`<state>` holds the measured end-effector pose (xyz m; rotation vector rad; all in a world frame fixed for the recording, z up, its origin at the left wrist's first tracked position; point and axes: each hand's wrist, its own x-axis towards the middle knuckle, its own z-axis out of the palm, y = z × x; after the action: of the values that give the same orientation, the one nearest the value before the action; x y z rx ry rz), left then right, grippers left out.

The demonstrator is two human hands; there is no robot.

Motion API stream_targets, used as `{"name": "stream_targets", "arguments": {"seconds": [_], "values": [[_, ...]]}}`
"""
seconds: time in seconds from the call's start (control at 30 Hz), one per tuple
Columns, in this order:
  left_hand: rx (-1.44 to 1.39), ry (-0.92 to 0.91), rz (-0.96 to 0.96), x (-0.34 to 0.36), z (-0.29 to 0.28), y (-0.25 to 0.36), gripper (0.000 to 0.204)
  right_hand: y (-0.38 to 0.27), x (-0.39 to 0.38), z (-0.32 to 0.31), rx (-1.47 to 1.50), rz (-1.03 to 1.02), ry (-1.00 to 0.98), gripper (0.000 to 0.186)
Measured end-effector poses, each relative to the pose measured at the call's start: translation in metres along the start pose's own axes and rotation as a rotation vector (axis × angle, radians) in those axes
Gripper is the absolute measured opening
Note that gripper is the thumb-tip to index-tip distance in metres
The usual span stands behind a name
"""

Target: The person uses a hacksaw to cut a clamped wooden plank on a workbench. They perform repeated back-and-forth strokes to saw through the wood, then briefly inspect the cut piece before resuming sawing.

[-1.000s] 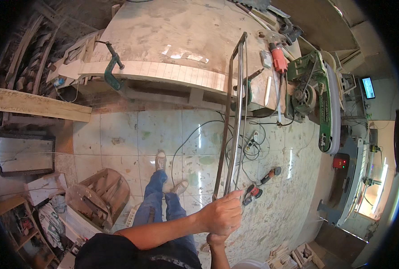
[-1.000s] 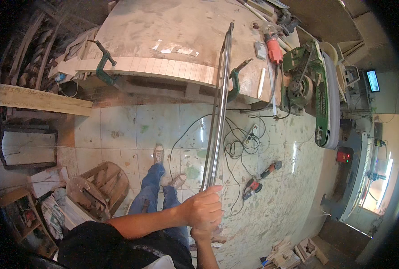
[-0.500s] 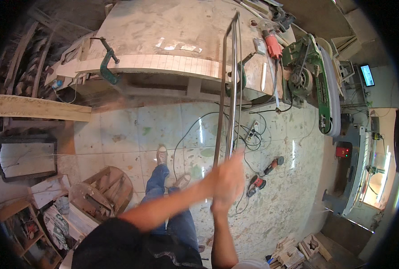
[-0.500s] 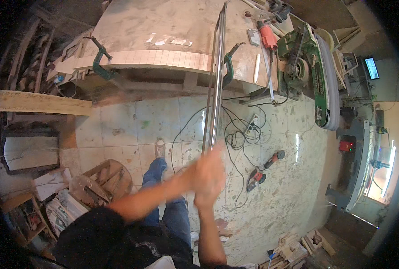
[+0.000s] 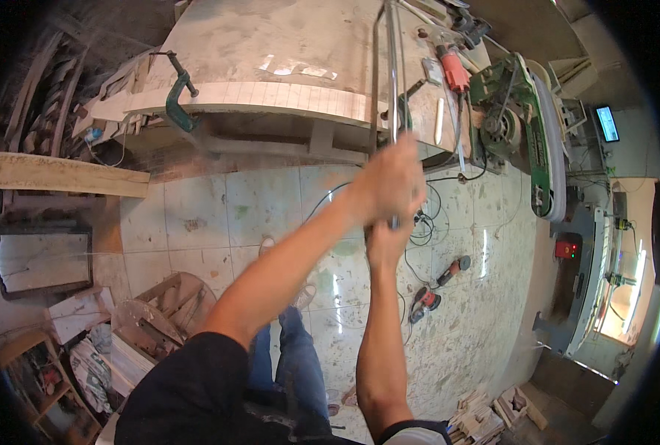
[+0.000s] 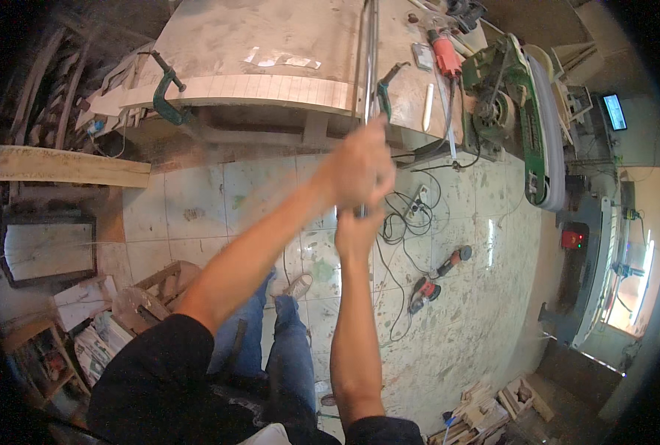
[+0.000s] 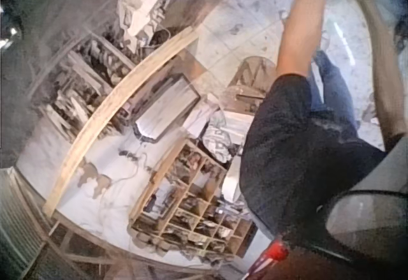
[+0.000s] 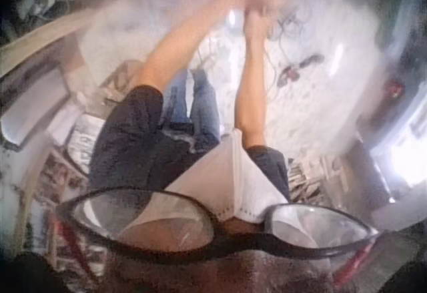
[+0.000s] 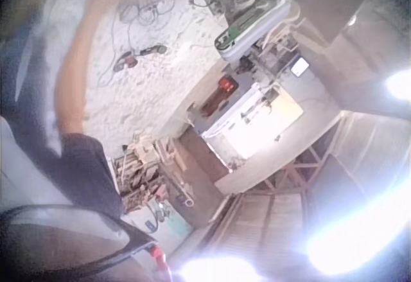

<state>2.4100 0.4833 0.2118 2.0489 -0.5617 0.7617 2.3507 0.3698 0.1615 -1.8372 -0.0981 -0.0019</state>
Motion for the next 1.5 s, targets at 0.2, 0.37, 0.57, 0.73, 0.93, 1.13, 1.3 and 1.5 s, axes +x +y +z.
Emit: {"name": "stream_targets", "arguments": {"seconds": [0.2, 0.37, 0.57, 0.73, 0.93, 1.13, 1.3, 1.5], "values": [[-0.616, -0.361, -0.395, -0.193, 0.072, 0.160, 0.036, -0.031, -0.099, 0.002, -0.978, 0.260, 0.099, 0.040], [-0.114, 0.011, -0.147, -0.065, 0.043, 0.006, 0.026, 0.046, -0.047, -0.021, -0.417, -0.373, 0.052, 0.047], [-0.070, 0.017, -0.098, 0.017, 0.000, -0.029, 0.017, -0.034, 0.034, 0.027, 0.203, 0.132, 0.030, 0.016], [-0.190, -0.019, -0.145, -0.086, 0.015, 0.086, 0.015, -0.002, -0.115, -0.016, -0.669, 0.106, 0.109, 0.029], [-0.216, 0.020, -0.166, -0.105, 0.028, 0.093, 0.015, -0.032, -0.072, 0.025, -1.243, 0.390, 0.204, 0.034], [-0.046, 0.057, -0.030, 0.028, 0.004, -0.038, 0.017, -0.032, 0.049, 0.022, 0.111, 0.084, -0.008, 0.018], [-0.118, 0.021, -0.045, -0.039, 0.016, 0.031, 0.013, -0.008, -0.062, -0.016, 0.032, 0.081, 0.020, 0.036], [-0.224, -0.037, -0.088, -0.104, 0.020, 0.127, 0.011, 0.078, -0.171, -0.063, -0.550, 0.510, 0.159, 0.063]]}}
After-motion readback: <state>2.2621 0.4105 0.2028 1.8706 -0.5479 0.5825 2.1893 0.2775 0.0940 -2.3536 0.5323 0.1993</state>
